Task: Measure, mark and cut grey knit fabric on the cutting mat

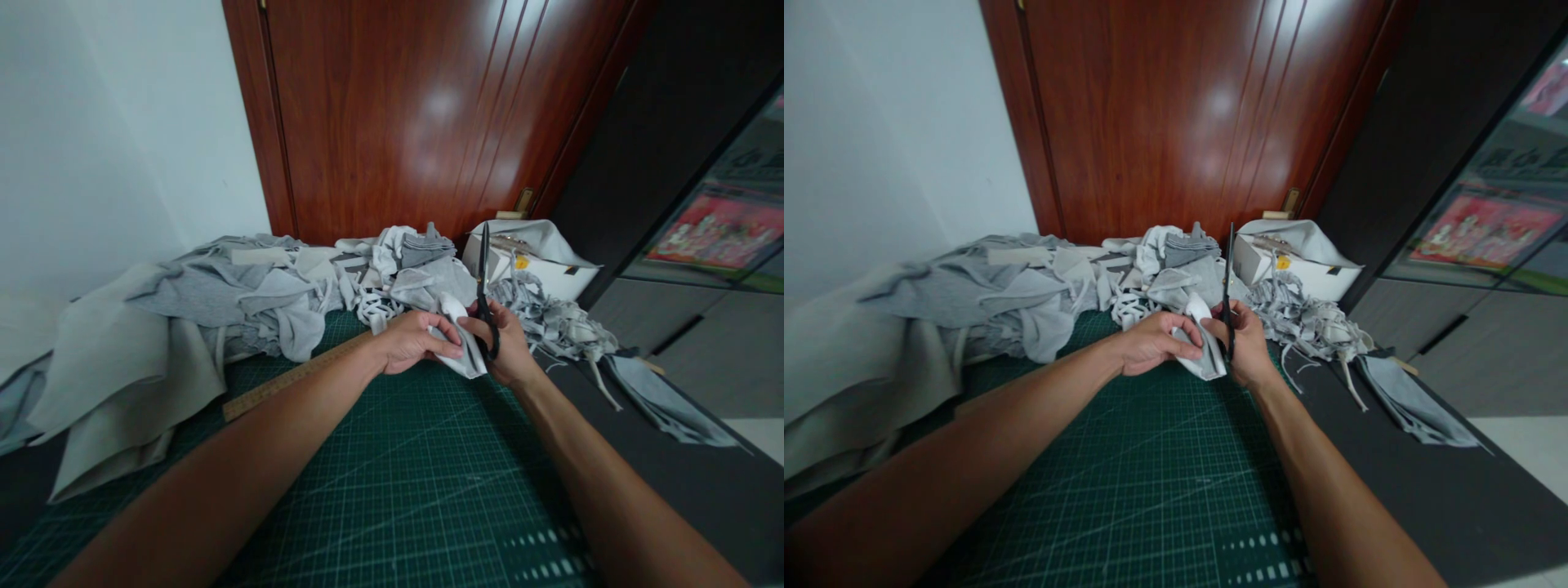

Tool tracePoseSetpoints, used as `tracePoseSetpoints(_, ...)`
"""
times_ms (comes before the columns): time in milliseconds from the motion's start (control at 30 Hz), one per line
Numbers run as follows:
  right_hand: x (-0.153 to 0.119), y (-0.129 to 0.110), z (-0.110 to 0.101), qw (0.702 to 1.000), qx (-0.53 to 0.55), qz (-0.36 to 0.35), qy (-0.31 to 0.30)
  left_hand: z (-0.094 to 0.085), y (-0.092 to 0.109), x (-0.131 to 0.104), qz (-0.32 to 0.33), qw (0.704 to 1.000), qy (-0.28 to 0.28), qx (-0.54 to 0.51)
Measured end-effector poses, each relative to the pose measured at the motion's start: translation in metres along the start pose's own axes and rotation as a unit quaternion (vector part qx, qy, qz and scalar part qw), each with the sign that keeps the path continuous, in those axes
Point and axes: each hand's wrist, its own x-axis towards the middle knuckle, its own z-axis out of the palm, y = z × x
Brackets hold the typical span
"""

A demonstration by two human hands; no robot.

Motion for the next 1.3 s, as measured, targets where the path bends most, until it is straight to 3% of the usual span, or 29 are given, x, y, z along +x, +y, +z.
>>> tracePoseSetpoints(200, 0.005, 0.007, 0.002, 0.993, -0.006, -0.045, 0.105, 0.003, -0.003, 0.012, 0.124, 0.982, 0.143, 0.002)
tracePoseSetpoints(400, -0.004, 0.005, 0.014, 0.996, 0.035, 0.011, 0.082, 0.003, -0.004, 0.015, 0.240, 0.938, 0.229, 0.099)
tracePoseSetpoints(600, -0.005, 0.007, 0.018, 0.994, 0.073, 0.016, 0.079, 0.009, -0.006, 0.016, 0.278, 0.907, 0.278, 0.152)
tracePoseSetpoints(800, -0.003, 0.008, 0.015, 0.995, 0.076, -0.014, 0.060, 0.020, 0.002, 0.015, 0.250, 0.924, 0.290, 0.009)
tracePoseSetpoints(967, -0.004, 0.007, 0.014, 0.998, 0.054, -0.025, 0.032, 0.022, 0.009, 0.013, 0.156, 0.942, 0.268, -0.126)
tracePoseSetpoints(1133, -0.005, 0.003, 0.012, 0.999, 0.037, -0.024, -0.003, 0.015, 0.009, 0.009, 0.092, 0.966, 0.211, -0.116)
tracePoseSetpoints(1300, -0.006, 0.002, 0.011, 0.999, 0.023, -0.031, -0.021, 0.017, 0.011, 0.008, 0.120, 0.970, 0.193, -0.091)
